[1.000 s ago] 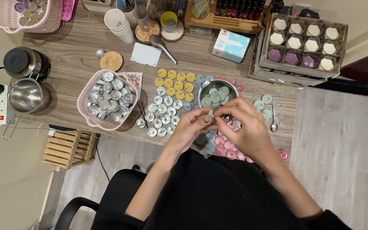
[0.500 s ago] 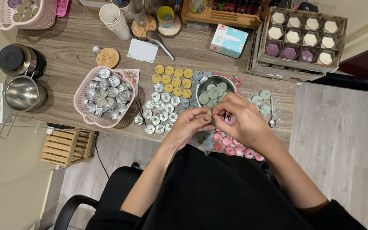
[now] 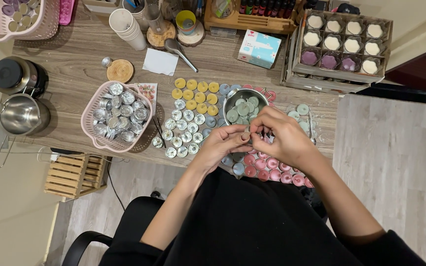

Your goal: Organizing small tea light candles and arranging them in various containers and patterns on a workspace.

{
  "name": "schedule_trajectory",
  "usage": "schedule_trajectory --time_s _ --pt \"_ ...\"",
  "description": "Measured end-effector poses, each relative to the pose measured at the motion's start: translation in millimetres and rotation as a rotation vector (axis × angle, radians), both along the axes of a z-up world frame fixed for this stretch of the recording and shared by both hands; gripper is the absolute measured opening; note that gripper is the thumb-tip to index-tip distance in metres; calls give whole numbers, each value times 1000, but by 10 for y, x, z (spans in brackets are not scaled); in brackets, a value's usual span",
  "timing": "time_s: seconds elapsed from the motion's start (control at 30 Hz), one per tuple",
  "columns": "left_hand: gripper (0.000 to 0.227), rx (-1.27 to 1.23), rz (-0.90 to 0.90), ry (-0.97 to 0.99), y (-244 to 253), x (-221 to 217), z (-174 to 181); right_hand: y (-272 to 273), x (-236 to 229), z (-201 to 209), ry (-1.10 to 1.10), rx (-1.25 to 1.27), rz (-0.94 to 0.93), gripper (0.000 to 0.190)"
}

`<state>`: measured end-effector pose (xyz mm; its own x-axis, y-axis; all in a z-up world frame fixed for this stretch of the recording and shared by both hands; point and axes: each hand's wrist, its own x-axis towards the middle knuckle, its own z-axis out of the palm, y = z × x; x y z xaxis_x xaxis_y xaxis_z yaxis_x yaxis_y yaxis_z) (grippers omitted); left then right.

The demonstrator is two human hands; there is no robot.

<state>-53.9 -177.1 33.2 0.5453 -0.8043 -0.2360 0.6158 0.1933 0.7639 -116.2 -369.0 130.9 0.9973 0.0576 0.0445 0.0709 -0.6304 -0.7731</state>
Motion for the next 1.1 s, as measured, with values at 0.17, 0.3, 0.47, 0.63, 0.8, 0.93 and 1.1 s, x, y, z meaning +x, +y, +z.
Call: schedule_trajectory --time_s 0.17,0.3,0.47,0.63,0.8,0.93,1.1 --pt "45 -28 7 45 -24 -10 -48 -30 -26 -22 -53 23 -26 16" --pt "48 -49 8 48 -29 13 -41 -27 -54 -13 -69 48 -75 14" --pt "49 36 31 28 18 81 -104 -85 -60 -5 -85 -16 -85 14" --pt "48 17 74 16 209 140 -197 -193 114 -280 -110 -145 -120 13" --pt "48 148 387 9 560 223 -272 -245 424 -1365 -137 -285 -107 12" --pt "50 508 671 -245 1226 429 -324 -189 380 -1939 -150 -354 -134 11" --pt "35 1087 945 -519 1955 723 -575 -429 119 -1925 -221 -335 -288 15"
